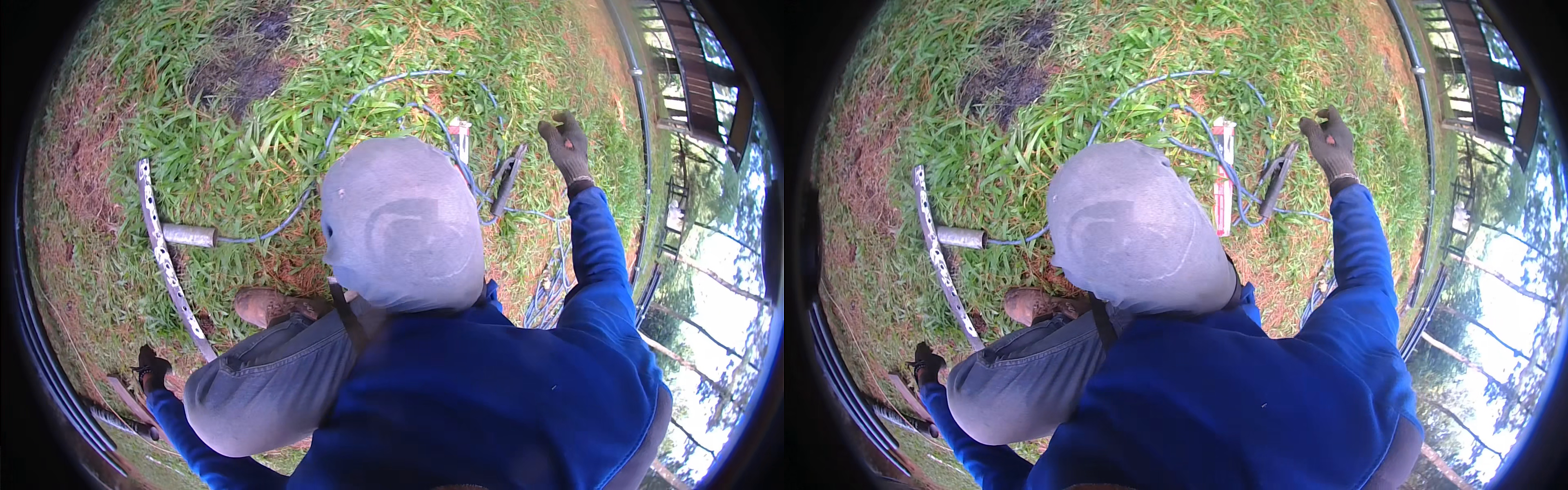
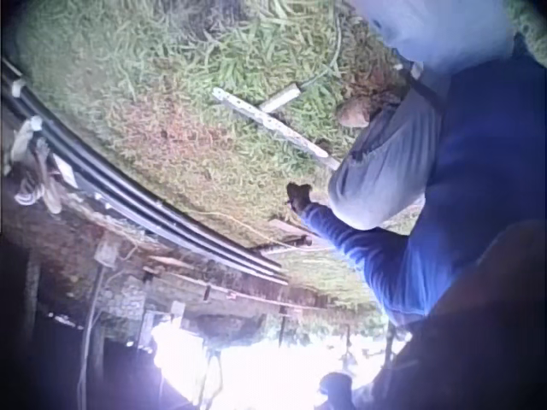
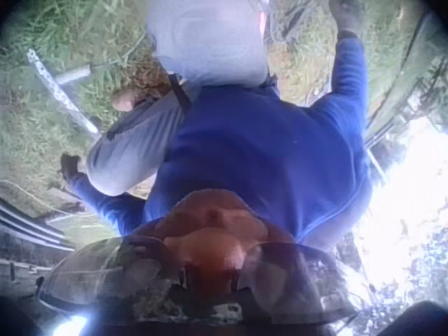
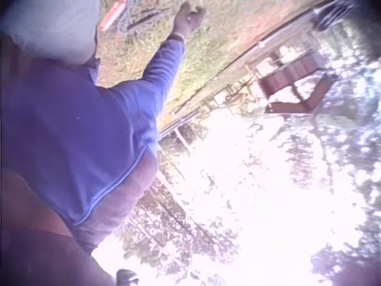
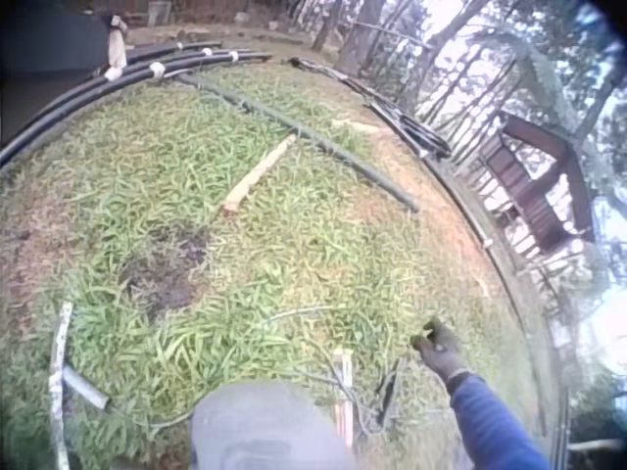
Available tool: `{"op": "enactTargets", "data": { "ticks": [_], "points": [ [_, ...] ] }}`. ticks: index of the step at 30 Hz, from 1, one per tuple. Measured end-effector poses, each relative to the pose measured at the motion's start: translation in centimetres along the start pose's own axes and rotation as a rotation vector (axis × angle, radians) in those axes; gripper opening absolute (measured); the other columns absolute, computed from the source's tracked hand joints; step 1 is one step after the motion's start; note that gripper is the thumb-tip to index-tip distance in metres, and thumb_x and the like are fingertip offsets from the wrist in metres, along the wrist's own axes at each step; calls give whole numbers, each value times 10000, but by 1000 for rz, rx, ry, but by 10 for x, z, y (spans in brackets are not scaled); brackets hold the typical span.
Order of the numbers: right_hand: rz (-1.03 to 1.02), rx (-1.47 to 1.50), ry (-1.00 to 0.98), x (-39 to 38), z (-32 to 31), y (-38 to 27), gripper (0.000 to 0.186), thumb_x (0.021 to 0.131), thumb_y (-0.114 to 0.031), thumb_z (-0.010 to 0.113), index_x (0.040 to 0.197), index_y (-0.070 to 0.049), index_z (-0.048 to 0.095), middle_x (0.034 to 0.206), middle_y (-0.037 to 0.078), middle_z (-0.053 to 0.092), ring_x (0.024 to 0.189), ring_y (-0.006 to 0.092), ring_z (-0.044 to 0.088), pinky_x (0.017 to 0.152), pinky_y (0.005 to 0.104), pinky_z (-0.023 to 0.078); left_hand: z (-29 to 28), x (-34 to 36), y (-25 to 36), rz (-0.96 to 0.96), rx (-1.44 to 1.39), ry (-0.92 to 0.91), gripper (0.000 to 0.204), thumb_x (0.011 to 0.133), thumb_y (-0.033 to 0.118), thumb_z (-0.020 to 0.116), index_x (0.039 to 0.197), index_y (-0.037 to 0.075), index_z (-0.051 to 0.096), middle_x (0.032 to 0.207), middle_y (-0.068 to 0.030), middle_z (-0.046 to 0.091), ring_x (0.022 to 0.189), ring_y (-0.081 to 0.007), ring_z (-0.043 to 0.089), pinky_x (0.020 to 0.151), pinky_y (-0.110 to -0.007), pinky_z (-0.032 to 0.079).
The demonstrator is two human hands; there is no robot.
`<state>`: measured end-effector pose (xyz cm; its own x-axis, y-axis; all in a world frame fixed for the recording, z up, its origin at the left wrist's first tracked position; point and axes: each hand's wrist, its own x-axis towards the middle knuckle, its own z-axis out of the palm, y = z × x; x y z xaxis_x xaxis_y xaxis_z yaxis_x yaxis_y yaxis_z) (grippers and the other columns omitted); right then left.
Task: The person welds metal components together by hand on the grass, using a welding torch to create sparks and fuse the pieces.
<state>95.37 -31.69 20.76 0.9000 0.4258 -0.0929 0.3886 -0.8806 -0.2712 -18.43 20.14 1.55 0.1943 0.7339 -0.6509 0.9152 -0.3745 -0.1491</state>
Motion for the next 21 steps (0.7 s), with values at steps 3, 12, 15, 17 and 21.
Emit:
{"op": "enactTargets", "data": {
  "ticks": [3, 12, 15, 17, 21],
  "points": [
    [297, 132, 137, -45, -10, 55, 450, 971, -376, 859, 1202, -27, 695, 819, 86, 706, 772, 207, 653, 745, 351, 537, -122, 105, 45, -19, 106, 186, 726, 829, 136, 763, 1515, -50, 612, 1510, -270, 703, 1425, -407, 678, 1192, -451, 549],
    [622, 151, -68, -97, 220, 203, 718, 859, -518, 897, 1229, 55, 675, 1126, 173, 778, 1083, 319, 731, 991, 436, 567, -241, 81, 233, 75, -429, 439, 862, 929, 121, 739, 1713, -50, 426, 1659, -266, 594, 1531, -374, 594, 1245, -463, 488],
    [635, 79, -16, -104, 226, 221, 694, 883, -485, 886, 1273, 43, 660, 1137, 163, 762, 1076, 306, 718, 988, 431, 562, -257, 48, 296, 51, -331, 500, 724, 879, 135, 732, 1569, 19, 546, 1401, -227, 706, 1284, -391, 708, 1082, -478, 562],
    [617, 45, 23, -88, 230, 216, 680, 899, -464, 879, 1302, 34, 650, 1145, 157, 751, 1071, 297, 710, 986, 427, 559, -244, 16, 273, -64, -408, 514, 630, 858, 165, 745, 1450, 25, 579, 1202, -204, 701, 1081, -394, 705, 948, -494, 568],
    [522, 24, 136, -37, 213, 187, 656, 931, -420, 865, 1360, 17, 630, 1159, 143, 730, 1061, 280, 694, 982, 420, 552, -153, -30, 220, -186, -377, 392, 643, 838, 153, 749, 1444, 28, 574, 1171, -199, 689, 1047, -393, 691, 914, -494, 560]
  ]
}}
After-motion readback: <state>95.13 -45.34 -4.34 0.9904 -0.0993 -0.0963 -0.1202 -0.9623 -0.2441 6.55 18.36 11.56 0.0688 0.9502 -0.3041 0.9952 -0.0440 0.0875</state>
